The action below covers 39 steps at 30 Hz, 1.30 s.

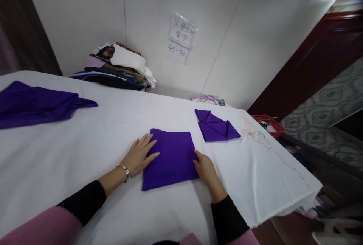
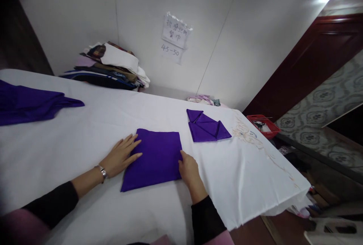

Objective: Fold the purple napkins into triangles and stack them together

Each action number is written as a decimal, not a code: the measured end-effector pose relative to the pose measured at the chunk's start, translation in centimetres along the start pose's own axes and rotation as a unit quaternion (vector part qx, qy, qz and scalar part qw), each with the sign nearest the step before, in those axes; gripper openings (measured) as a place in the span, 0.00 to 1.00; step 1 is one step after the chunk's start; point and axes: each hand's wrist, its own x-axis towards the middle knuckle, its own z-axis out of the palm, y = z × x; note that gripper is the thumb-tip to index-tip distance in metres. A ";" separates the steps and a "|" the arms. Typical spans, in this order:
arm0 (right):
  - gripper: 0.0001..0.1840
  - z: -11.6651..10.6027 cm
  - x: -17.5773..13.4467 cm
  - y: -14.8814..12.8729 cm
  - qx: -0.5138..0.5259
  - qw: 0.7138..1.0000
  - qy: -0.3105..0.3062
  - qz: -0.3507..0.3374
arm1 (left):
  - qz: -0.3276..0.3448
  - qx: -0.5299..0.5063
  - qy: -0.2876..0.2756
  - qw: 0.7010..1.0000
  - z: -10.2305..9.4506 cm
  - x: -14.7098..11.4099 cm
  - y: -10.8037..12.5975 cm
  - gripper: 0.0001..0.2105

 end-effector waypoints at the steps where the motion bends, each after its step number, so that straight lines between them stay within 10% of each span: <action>1: 0.24 0.0 -0.1 -0.1 -0.013 1.000 -0.004 -0.005 | -0.003 0.006 0.001 1.000 0.0 0.6 -0.1 0.30; 10: 0.25 -0.4 -0.7 -2.4 -0.143 0.985 -0.016 -0.096 | -0.048 0.012 -0.062 0.997 1.3 2.7 -0.6 0.33; 18: 0.35 4.1 -1.7 -8.2 -0.151 0.920 -0.190 -0.309 | -0.001 0.047 -0.017 0.999 1.2 3.5 0.3 0.29; 31: 0.37 5.3 -2.0 -7.7 -0.173 0.911 -0.222 -0.301 | -0.035 -0.004 -0.039 0.999 1.4 3.2 -0.4 0.30; 39: 0.35 1.9 -3.0 -4.8 -0.183 0.941 -0.166 -0.230 | 0.130 -0.007 -0.038 0.991 1.6 -3.6 2.5 0.34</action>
